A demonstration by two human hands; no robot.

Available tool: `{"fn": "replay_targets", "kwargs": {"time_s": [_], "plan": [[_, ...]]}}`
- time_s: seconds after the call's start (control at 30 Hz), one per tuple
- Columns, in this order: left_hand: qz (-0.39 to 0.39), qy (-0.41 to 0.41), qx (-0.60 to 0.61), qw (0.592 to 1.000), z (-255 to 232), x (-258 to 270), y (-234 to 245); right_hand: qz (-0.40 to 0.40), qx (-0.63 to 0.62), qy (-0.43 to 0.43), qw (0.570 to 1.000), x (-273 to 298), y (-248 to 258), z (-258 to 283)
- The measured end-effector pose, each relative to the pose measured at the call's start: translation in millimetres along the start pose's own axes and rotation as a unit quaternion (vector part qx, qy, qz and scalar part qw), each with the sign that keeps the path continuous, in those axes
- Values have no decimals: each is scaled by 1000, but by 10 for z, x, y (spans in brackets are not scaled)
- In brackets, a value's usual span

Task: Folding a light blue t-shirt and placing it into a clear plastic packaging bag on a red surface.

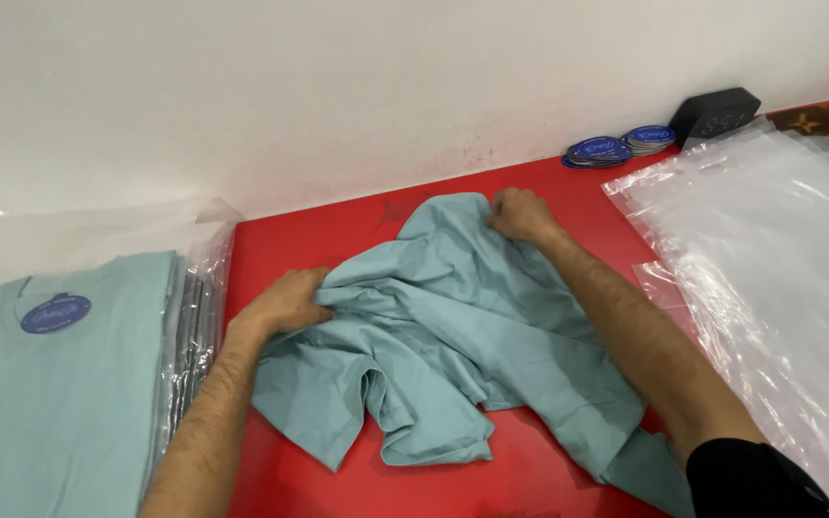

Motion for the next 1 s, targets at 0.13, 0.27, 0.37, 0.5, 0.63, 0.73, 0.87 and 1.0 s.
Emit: {"fn": "replay_targets", "kwargs": {"time_s": [0.13, 0.27, 0.37, 0.5, 0.63, 0.73, 0.87, 1.0], "plan": [[-50, 45, -141, 988, 246, -184, 161, -42, 16, -25, 999, 338, 456, -781], [-86, 68, -161, 981, 291, -467, 237, -113, -131, -101, 980, 740, 761, -1421], [-35, 66, -116, 990, 302, -552, 206, -105, -310, -117, 937, 1029, 938, -1457], [38, 61, -54, 996, 465, -610, 286, -19, -287, -104, 952, 1038, 1240, -1543], [-15, 58, -72, 996, 585, -962, 530, -115, -190, -83, 971, 467, 1443, -1935], [-179, 100, -124, 971, 561, -1145, 665, -286, -67, -40, 955, 362, 1719, -1635], [-457, 15, -90, 885, -84, -425, 579, -281, 73, 11, 957, 768, 1642, -347], [-260, 2, -2, 966, -381, -91, -129, -96, 103, 11, 990, 1142, 1173, -67]]}}
Point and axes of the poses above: each hand's wrist, its own x-axis away from the middle knuckle, its own y-axis out of the back of the hand, z = x × y, the point moved 8 cm from there along -x, towards the middle knuckle, and after that the axes turned 15 degrees about y, right-handed, at the moved point
